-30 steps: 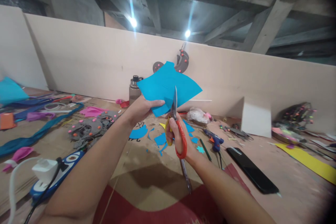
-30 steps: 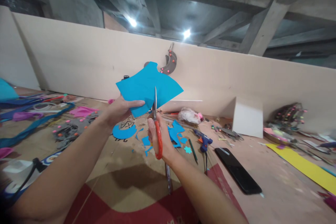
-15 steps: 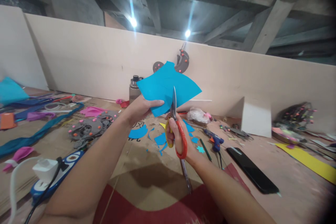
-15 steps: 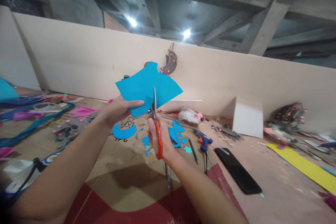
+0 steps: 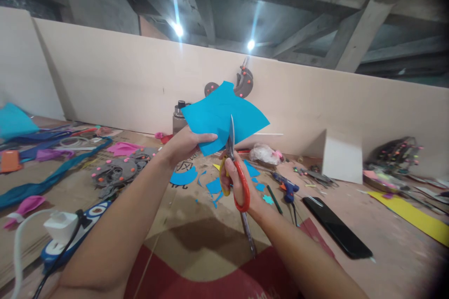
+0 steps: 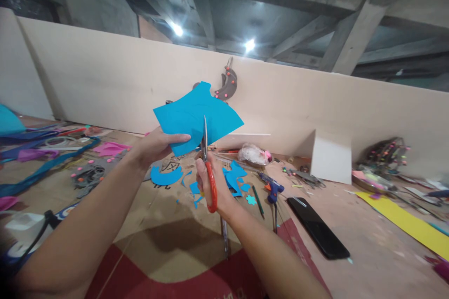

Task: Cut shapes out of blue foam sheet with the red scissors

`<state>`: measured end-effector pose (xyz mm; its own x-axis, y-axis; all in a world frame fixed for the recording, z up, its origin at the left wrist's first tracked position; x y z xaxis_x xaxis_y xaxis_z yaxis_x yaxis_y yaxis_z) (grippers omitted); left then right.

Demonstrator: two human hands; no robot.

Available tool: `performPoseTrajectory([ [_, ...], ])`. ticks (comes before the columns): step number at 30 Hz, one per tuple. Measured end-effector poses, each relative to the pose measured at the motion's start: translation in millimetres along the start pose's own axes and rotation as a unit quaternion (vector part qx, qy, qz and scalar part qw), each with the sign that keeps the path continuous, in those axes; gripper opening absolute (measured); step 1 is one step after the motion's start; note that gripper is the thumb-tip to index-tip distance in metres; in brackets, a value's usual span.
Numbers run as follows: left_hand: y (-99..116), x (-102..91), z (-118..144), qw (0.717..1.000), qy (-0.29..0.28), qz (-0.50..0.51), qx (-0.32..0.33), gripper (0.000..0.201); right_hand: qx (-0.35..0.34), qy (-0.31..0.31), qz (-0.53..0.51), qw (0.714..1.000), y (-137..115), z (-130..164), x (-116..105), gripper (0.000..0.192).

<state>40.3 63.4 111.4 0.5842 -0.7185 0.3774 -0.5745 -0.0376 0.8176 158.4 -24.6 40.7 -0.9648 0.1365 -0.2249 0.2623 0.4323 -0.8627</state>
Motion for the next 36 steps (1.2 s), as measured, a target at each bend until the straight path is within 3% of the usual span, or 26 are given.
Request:
performPoseTrajectory([
  [10, -5, -0.9, -1, 1.000, -0.019, 0.000, -0.015, 0.061, 0.006, 0.003, -0.028, 1.000, 1, -1, 0, 0.038],
  [17, -1, -3.8, 1, 1.000, 0.007, -0.004, -0.017, 0.068, 0.014, 0.011, -0.015, 1.000, 5, 0, -2, 0.037],
  [32, 4, -9.1, 4, 0.999, -0.015, -0.016, -0.029, 0.074, 0.013, 0.003, 0.026, 1.000, -1, 1, -1, 0.038],
  [36, 8, -11.3, 6, 0.999, 0.013, -0.023, -0.037, 0.074, 0.016, -0.002, 0.031, 0.999, 1, 1, -1, 0.039],
])
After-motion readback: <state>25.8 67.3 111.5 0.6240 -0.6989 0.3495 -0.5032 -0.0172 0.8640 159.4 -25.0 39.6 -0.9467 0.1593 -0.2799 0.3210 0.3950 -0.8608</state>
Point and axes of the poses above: each hand's wrist, its own z-axis away from the middle knuckle, its own x-axis out of the palm, y = z × x, the point moved 6 cm from there along -z, towards the middle knuckle, and after that the axes turned 15 degrees about z, right-handed, at the moved point
